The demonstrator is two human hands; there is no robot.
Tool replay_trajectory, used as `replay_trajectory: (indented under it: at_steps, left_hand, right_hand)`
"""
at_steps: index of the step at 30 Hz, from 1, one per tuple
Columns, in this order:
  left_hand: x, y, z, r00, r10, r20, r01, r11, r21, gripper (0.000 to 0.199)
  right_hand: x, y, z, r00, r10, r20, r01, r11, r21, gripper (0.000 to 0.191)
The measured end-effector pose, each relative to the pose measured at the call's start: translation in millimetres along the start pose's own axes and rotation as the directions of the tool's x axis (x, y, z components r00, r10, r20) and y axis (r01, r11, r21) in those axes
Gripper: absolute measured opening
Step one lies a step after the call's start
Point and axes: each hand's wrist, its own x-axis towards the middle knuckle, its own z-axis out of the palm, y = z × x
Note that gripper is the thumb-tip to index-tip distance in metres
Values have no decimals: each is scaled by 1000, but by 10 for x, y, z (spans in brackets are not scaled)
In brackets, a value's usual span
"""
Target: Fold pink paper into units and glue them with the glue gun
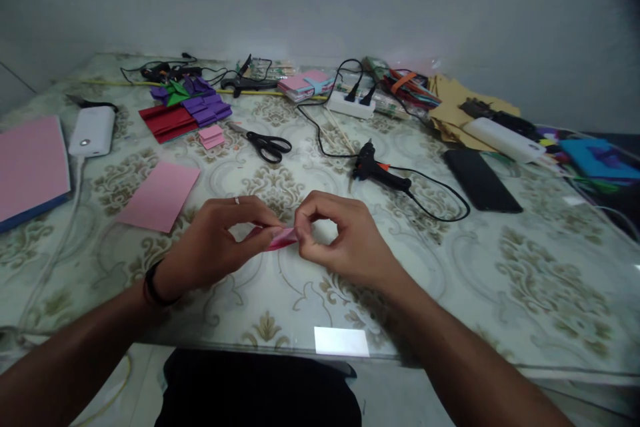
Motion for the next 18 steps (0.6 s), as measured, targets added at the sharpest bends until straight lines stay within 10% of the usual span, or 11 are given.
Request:
replay_trajectory:
  at_steps: [11, 18]
  left_hand:
    - [-25, 2, 8, 999, -32, -18, 33, 996, 88, 11]
    - [29, 27, -36, 974, -210, -82, 208, 978, -25, 11]
  right_hand:
    - [-21, -22, 76, 999, -49, -12, 49, 999, -15, 13]
    - [6, 22, 7, 982, 190, 21, -191, 972, 137, 9]
